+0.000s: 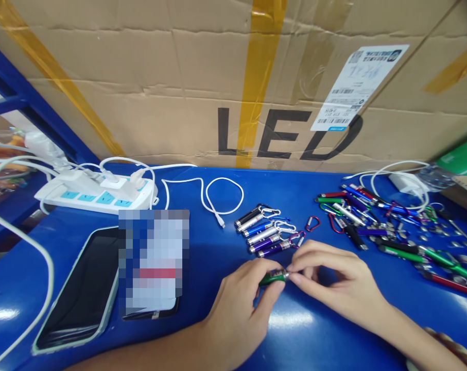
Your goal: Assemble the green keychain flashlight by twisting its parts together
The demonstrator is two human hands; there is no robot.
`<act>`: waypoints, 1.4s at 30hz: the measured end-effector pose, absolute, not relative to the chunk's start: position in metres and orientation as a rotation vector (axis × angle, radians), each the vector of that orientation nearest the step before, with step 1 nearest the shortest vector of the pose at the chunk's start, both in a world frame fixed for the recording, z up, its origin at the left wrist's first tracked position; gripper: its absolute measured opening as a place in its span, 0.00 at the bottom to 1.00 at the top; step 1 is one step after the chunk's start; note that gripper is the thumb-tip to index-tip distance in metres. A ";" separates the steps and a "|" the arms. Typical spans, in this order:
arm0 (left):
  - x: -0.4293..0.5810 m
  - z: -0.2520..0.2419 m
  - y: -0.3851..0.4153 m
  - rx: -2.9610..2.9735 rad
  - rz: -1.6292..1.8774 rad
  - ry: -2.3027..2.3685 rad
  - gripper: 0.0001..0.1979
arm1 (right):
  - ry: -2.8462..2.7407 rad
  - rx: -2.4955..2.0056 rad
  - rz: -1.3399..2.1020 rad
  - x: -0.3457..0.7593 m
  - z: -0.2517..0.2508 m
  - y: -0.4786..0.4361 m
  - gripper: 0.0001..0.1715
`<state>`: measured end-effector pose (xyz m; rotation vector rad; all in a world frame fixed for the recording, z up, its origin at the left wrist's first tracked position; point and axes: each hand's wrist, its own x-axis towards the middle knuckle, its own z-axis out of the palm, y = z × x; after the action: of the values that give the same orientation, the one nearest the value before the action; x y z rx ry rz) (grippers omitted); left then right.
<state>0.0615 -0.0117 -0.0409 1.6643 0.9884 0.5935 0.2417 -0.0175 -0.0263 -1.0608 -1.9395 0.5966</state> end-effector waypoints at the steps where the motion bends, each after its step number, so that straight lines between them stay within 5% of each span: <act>1: 0.061 -0.041 -0.011 1.664 0.595 0.990 0.06 | -1.937 -1.066 0.597 0.241 -0.026 -0.018 0.05; 16: 0.061 -0.037 -0.016 1.753 0.641 0.986 0.08 | -1.856 -1.026 0.802 0.240 -0.028 -0.028 0.04; 42: 0.072 -0.028 -0.020 1.818 0.719 1.021 0.09 | -2.009 -1.000 0.493 0.256 -0.015 -0.037 0.07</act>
<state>0.0720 -0.0200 -0.0277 1.8184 1.0205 0.7194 0.2561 -0.0372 -0.0148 -1.0000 -2.0094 0.4934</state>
